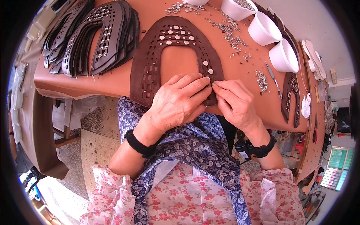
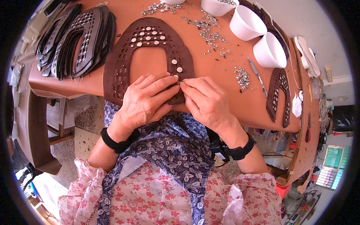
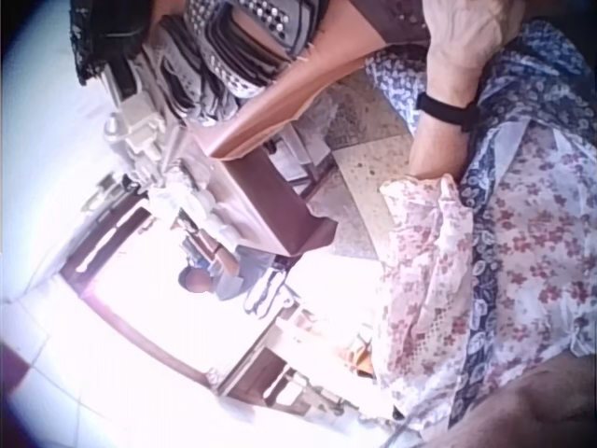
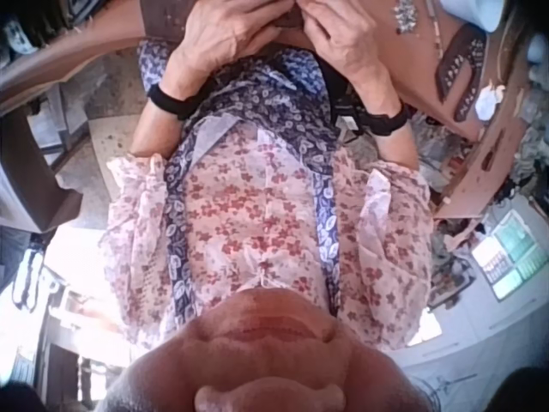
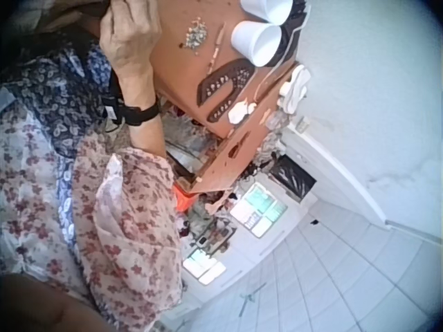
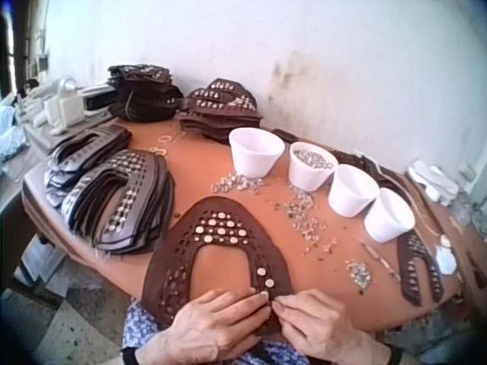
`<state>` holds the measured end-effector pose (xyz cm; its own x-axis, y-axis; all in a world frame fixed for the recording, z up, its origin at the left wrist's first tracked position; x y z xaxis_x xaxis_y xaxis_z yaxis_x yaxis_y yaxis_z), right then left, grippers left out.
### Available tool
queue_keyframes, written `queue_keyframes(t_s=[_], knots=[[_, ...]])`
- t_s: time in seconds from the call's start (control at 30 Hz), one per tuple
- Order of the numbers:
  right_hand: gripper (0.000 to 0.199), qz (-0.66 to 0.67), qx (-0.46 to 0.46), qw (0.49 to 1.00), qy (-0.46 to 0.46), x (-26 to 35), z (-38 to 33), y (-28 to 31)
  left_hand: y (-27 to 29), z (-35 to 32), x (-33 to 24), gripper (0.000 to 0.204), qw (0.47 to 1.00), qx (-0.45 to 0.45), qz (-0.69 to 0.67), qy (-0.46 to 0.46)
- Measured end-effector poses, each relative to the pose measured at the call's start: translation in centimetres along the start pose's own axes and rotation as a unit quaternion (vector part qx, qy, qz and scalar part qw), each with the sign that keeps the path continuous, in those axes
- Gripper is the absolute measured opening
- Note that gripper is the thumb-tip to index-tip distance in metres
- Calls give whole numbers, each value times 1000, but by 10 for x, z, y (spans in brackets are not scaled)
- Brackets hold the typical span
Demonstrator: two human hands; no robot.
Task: Attaching decorative or functional rivets to a leather shoe upper component using a small handheld tool.
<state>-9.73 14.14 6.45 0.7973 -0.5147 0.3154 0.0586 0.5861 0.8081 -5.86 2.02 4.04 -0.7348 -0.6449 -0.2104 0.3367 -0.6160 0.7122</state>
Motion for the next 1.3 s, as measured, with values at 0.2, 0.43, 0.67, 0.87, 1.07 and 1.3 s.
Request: queue_keyframes(t_s=[0.2, 0.43, 0.67, 0.87, 1.07, 1.3], knots=[[24, -79, 25, 996, 28, 11, 0, -1, 2, 1, -1, 42, 1000, -11, 8, -2], [19, 83, 11, 992, -98, -14, 1, -2, 5, 2, -1, 41, 1000, -21, 11, -9], [18, 123, 20, 983, -139, -22, -2, -3, 4, 2, -2, 41, 1000, -16, 12, -9], [19, 61, 4, 994, -91, -12, 0, -2, 3, 2, -1, 42, 1000, -12, 13, -4], [16, 99, -22, 985, -138, -19, 1, -4, 2, 0, 0, 46, 1000, -2, 4, 3], [13, 142, -38, 972, -183, -28, -2, -4, 0, 1, 1, 49, 1000, 9, 3, 6]])
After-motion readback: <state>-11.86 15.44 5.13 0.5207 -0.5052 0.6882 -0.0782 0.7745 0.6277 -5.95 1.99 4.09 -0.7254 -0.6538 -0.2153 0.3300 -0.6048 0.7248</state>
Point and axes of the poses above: each hand's wrist, its own z-axis towards the middle knuckle, its own y-axis out of the back of the hand, x = y × z, the point moved 9 cm from there along z, towards the middle knuckle, and after that the axes turned 11 degrees about -y, right-handed, at the moved point
